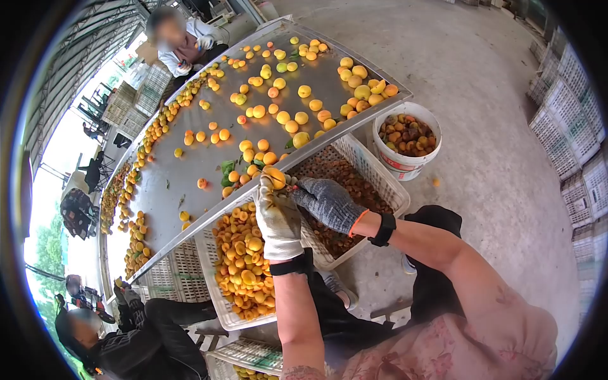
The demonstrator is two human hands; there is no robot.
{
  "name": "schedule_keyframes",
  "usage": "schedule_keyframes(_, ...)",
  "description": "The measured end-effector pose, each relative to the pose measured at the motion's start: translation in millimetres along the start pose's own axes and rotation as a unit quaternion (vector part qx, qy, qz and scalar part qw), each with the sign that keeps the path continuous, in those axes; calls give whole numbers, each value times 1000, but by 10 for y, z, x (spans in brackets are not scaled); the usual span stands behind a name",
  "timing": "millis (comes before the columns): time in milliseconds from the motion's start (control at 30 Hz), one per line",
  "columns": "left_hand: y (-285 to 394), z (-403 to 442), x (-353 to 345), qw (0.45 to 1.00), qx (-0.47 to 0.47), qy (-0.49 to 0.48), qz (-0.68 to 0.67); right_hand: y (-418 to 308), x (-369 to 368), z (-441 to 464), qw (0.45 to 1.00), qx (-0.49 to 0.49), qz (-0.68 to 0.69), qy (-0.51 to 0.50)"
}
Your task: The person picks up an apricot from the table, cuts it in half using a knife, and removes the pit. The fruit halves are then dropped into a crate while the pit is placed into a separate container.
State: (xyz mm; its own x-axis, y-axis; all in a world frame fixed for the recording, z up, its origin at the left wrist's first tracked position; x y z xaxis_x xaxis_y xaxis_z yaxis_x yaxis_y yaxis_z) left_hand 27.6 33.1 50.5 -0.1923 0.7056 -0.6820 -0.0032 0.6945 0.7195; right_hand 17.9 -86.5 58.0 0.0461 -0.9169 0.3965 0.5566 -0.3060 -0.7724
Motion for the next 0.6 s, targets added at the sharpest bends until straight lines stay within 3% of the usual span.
schedule_keyframes(267,38,-52,-78,999,-8,-18,-35,24,-23,-16,1000,9,5,13)
schedule_keyframes(333,102,-107,-84,996,79,-11,43,41,-2,3,999,-2,42,30)
schedule_keyframes(367,83,-90,-79,996,78,-12,43,63,12,11,999,-2,29,15)
schedule_keyframes(500,148,-13,11,998,-65,5,26,-35,164,-5,998,24,4,-63)
schedule_keyframes(533,238,-50,-26,993,-86,6,84,-97,245,3,982,-110,108,-107)
schedule_keyframes(567,310,-93,-39,984,-107,6,139,-142,284,43,983,-107,106,-106)
schedule_keyframes(600,320,-117,-36,979,-111,-26,170,-154,311,56,954,-168,238,-66)
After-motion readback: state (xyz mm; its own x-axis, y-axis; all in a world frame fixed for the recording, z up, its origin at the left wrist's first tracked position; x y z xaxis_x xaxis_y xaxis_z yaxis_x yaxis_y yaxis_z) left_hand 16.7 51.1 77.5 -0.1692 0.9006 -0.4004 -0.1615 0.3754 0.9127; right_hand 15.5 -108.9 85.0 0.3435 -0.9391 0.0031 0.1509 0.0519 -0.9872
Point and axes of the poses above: each hand's wrist, its own z-axis towards the middle knuckle, its own x-axis out of the back of the hand, y = z × x, the point moved 2 cm from there along z, towards the middle knuckle, and after that the axes turned 10 degrees about x, right-handed, at the moved point
